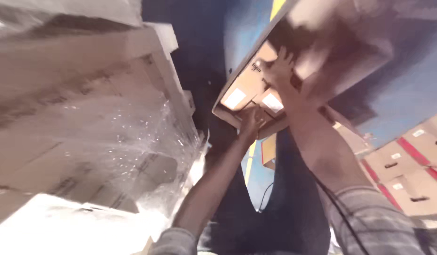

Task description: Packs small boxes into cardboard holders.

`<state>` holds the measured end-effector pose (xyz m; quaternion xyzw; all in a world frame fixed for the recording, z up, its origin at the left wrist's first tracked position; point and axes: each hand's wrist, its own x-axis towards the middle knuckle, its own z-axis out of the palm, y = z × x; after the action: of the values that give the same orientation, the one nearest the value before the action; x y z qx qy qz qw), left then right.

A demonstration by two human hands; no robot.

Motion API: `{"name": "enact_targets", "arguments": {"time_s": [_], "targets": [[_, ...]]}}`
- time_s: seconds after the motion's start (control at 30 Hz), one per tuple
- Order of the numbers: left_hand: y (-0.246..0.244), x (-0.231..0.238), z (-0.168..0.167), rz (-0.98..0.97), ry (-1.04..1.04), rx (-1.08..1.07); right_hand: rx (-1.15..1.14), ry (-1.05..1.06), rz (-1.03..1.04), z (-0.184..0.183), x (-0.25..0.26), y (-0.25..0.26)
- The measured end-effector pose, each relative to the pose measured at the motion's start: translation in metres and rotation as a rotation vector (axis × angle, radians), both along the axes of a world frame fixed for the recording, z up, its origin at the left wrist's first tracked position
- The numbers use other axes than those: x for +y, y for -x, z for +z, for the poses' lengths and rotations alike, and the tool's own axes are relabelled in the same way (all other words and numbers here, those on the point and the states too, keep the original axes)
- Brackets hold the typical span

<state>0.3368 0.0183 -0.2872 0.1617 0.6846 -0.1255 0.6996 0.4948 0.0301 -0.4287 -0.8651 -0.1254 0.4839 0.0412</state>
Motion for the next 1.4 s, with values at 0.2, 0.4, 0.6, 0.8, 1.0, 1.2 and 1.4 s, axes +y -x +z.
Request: {"name": "enact_targets", "arguments": {"time_s": [0.2, 0.4, 0.6, 0.8, 1.0, 1.2, 1.4], "targets": [[0.048, -0.011, 0.160, -0.120, -0.136, -0.055, 0.145, -0.111, -0.028, 0.157, -0.078, 0.057], [0.125, 0.007, 0.339, -0.026, -0.519, -0.024, 0.698, -0.080, 0.504, 0.357, -0.104, 0.065], [0.211, 0.085, 0.479, -0.007, -1.709, 0.151, 0.650, -0.431, 0.501, 0.530, 0.038, 0.102], [0.295, 0.232, 0.516, 0.647, -1.254, 0.364, 0.444, -0.877, 0.197, 0.630, 0.221, 0.200], [0.310, 0.283, 0.482, 0.750, -0.873, -0.390, 0.376, -0.640, 0.289, 0.635, 0.311, 0.284], [0.344, 0.217, 0.469, 1.047, -0.917, -0.659, 0.413, -0.674, 0.613, 0.696, 0.243, 0.291], [0.321, 0.098, 0.527, 0.609, -0.989, -0.491, 0.643, -0.527, 0.467, 0.703, 0.131, 0.225]]}}
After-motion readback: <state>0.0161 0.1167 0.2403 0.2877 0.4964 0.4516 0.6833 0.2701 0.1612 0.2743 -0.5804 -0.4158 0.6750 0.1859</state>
